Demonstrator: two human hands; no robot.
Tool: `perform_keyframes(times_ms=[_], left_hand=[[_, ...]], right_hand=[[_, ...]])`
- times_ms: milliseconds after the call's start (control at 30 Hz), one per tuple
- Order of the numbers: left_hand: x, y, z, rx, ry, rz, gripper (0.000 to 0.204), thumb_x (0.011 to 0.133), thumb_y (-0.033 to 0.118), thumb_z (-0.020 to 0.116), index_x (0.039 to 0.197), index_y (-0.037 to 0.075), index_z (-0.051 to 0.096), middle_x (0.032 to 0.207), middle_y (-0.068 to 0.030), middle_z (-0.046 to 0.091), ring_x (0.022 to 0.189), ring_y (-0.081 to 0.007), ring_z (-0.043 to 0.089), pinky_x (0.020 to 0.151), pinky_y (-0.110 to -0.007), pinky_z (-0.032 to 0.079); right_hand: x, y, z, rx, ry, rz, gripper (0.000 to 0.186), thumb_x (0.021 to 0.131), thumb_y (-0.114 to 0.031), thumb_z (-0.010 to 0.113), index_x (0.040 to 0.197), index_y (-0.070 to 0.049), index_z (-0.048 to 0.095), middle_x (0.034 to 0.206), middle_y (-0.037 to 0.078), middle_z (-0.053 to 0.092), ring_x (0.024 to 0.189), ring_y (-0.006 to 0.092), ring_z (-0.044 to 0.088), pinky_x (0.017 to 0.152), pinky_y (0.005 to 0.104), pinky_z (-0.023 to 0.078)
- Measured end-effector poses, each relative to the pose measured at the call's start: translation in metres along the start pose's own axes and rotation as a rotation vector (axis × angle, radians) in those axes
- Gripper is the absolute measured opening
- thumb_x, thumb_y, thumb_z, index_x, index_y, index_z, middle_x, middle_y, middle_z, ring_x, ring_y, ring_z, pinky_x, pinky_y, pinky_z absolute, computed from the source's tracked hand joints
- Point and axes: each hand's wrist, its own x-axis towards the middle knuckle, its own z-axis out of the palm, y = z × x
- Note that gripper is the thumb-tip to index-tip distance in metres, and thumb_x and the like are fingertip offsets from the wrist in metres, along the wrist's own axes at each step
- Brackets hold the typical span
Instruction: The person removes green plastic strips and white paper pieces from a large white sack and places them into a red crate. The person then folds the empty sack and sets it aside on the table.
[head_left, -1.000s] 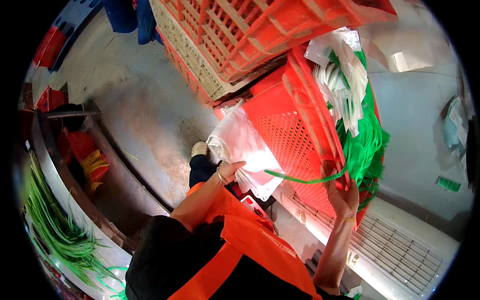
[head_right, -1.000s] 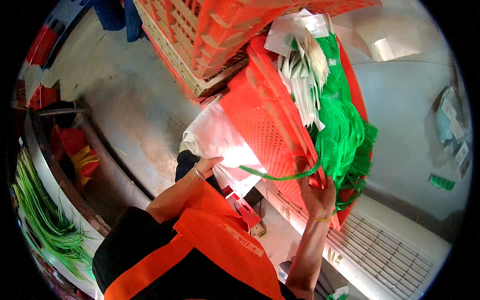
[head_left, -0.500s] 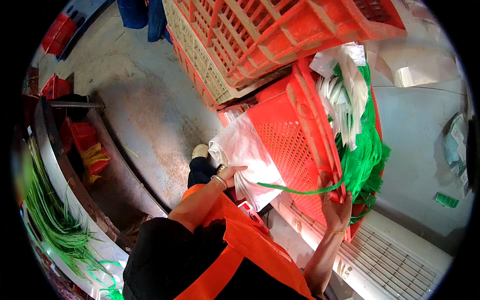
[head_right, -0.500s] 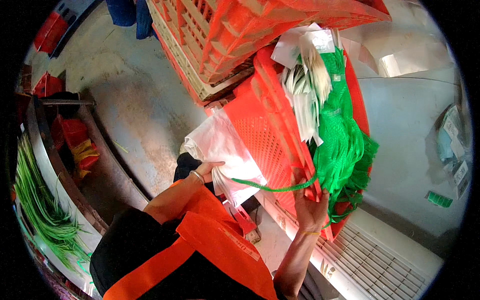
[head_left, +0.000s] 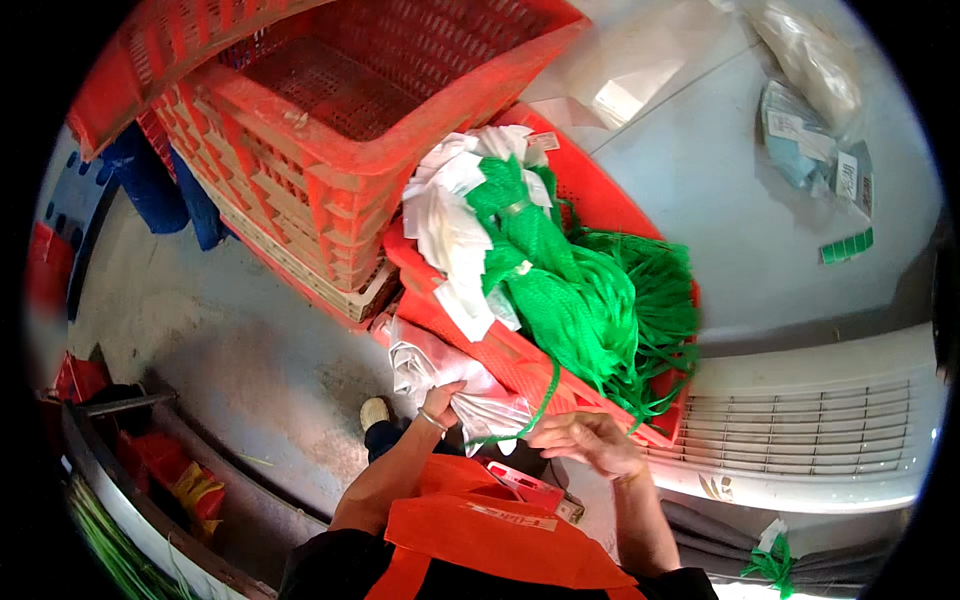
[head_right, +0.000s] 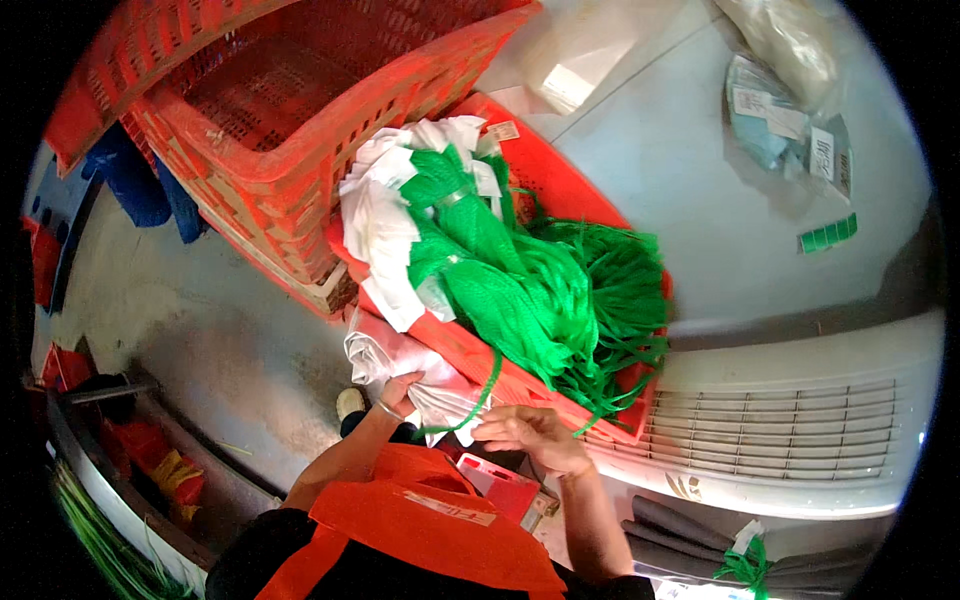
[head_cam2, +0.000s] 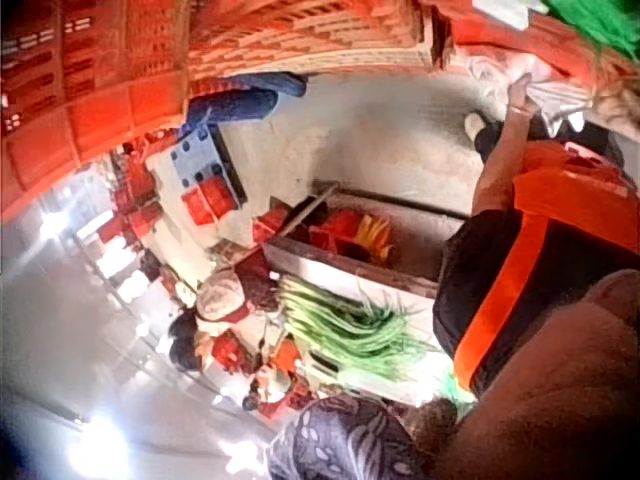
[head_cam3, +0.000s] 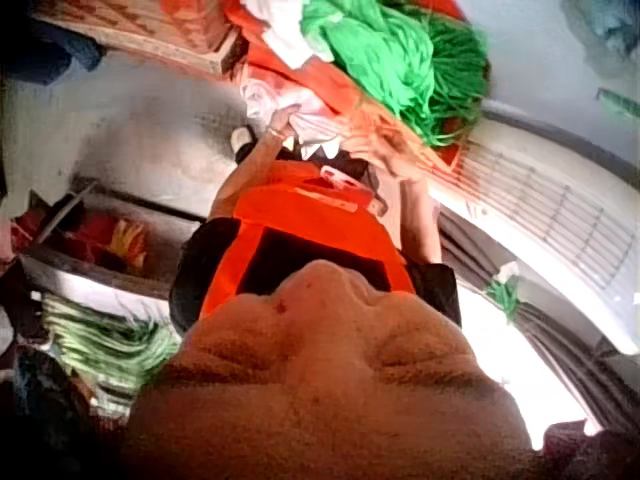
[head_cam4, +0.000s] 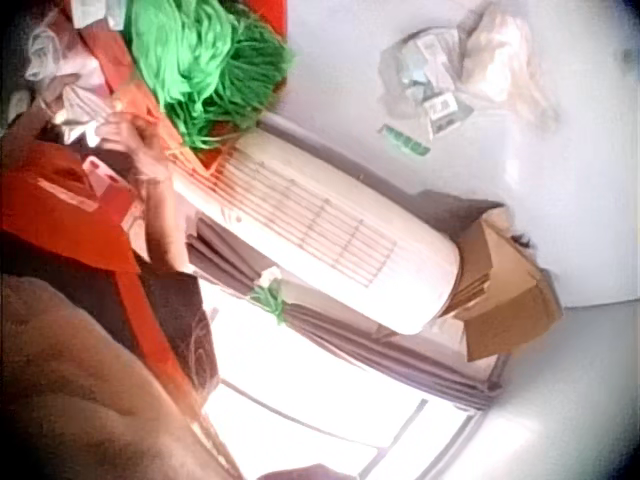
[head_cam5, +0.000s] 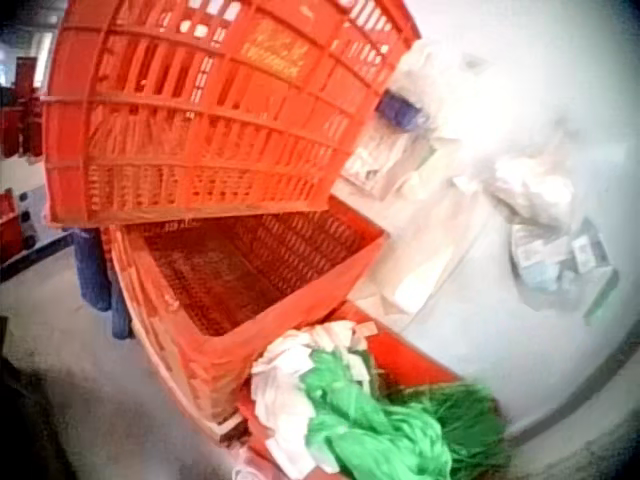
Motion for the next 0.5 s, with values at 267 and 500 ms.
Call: perform_keyframes(times_ms=[267, 500], left_hand=[[-0.022, 0.004, 0.015, 0.331, 0.18, 0.087, 0.027, 0.084, 0.001, 0.046, 0.109, -0.009, 0.05, 0.104, -0.0164, 0.059, 0.095, -0.0282, 0.059, 0.086, -0.041, 0.048], [-0.019, -0.015, -0.071, 0.34, 0.319, 0.351, 0.031, 0.075, -0.005, 0.057, 0.106, 0.0, 0.055, 0.097, -0.0097, 0.06, 0.083, -0.0245, 0.058, 0.076, -0.037, 0.049]], right_hand=[[0.086, -0.144, -0.17, -0.986, 0.548, -0.566, 0.028, 0.089, -0.025, 0.053, 0.096, 0.002, 0.059, 0.084, 0.0, 0.059, 0.074, 0.0075, 0.05, 0.064, 0.0215, 0.04], [0.252, -0.177, -0.322, -1.372, 0.86, -0.61, 0.048, 0.081, -0.037, 0.06, 0.107, 0.003, 0.055, 0.104, 0.023, 0.059, 0.093, 0.0358, 0.057, 0.082, 0.0407, 0.046]])
